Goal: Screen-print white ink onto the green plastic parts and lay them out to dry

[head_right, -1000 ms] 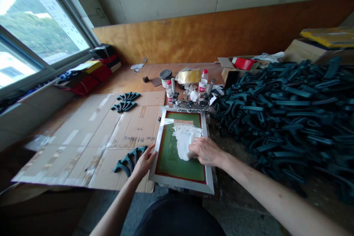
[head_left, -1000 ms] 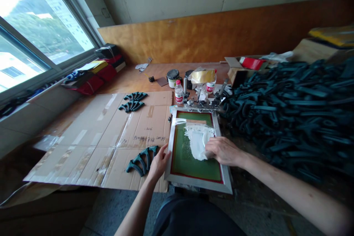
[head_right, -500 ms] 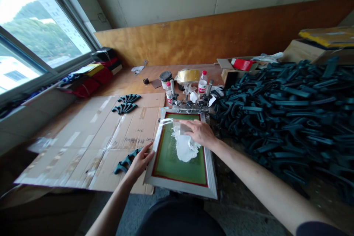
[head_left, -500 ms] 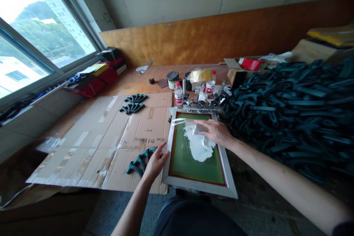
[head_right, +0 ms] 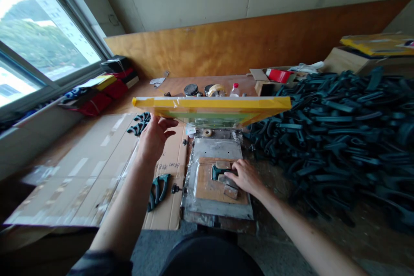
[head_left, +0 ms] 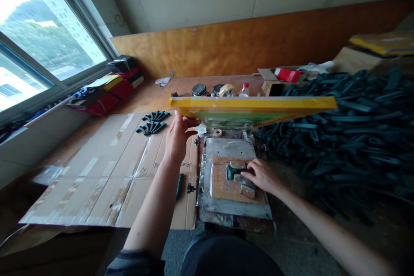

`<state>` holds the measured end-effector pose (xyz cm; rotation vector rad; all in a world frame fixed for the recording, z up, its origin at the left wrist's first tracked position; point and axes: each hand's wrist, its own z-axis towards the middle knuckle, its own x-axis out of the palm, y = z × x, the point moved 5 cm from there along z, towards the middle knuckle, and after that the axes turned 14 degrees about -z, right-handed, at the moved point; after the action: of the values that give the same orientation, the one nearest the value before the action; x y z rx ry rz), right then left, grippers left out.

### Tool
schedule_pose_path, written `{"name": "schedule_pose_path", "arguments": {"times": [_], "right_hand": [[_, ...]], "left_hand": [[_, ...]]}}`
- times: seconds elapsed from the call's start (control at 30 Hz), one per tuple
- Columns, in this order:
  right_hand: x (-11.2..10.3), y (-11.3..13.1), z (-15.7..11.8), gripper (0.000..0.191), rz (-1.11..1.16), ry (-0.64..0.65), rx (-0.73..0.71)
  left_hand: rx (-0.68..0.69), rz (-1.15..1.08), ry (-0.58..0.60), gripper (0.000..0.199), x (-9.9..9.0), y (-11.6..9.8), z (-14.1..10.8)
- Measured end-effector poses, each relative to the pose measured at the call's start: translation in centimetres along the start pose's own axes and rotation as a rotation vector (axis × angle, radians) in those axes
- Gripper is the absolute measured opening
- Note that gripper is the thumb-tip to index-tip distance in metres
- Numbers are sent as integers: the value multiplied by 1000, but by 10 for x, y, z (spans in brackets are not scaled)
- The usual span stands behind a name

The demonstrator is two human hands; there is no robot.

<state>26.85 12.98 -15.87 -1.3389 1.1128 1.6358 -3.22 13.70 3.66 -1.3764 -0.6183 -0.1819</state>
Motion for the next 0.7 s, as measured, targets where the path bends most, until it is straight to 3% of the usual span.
{"name": "schedule_pose_path", "arguments": {"times": [0.07,0.13,0.2,0.23,0.33,0.4,0.47,0.5,0.57,0.63,0.7], "right_hand": [[11,22,-9,19,-31,35,24],[9,41,-14,13,-16,52,115],[-1,65,-21,15,19,-29,158],[-7,81,-25,16,30,-99,121],[-15,128,-34,11,60,-229,-251],[-17,126,-34,10,58,-242,-449],[-27,80,-25,17,14,-310,-388],[-34,42,-20,22,-51,-400,-253],[-41,-40,-12,31,-47,-479,-128],[-32,-121,-6,30,-80,-549,-7],[-9,-184,-1,21,-108,-559,35]], "left_hand": [[31,-14,-88,53,-6,16,-14],[-146,28,-104,57,-17,56,-47],[-617,135,37,65,-26,114,-97],[-785,131,69,67,-31,138,-123],[-840,-38,-99,60,-55,174,-168],[-752,-85,-259,57,-83,176,-174],[-654,-29,-404,55,-123,165,-170],[-599,16,-472,52,-147,157,-167],[-496,163,-622,42,-200,136,-169],[-469,384,-754,36,-249,118,-180],[-506,577,-843,36,-285,110,-193]]}}
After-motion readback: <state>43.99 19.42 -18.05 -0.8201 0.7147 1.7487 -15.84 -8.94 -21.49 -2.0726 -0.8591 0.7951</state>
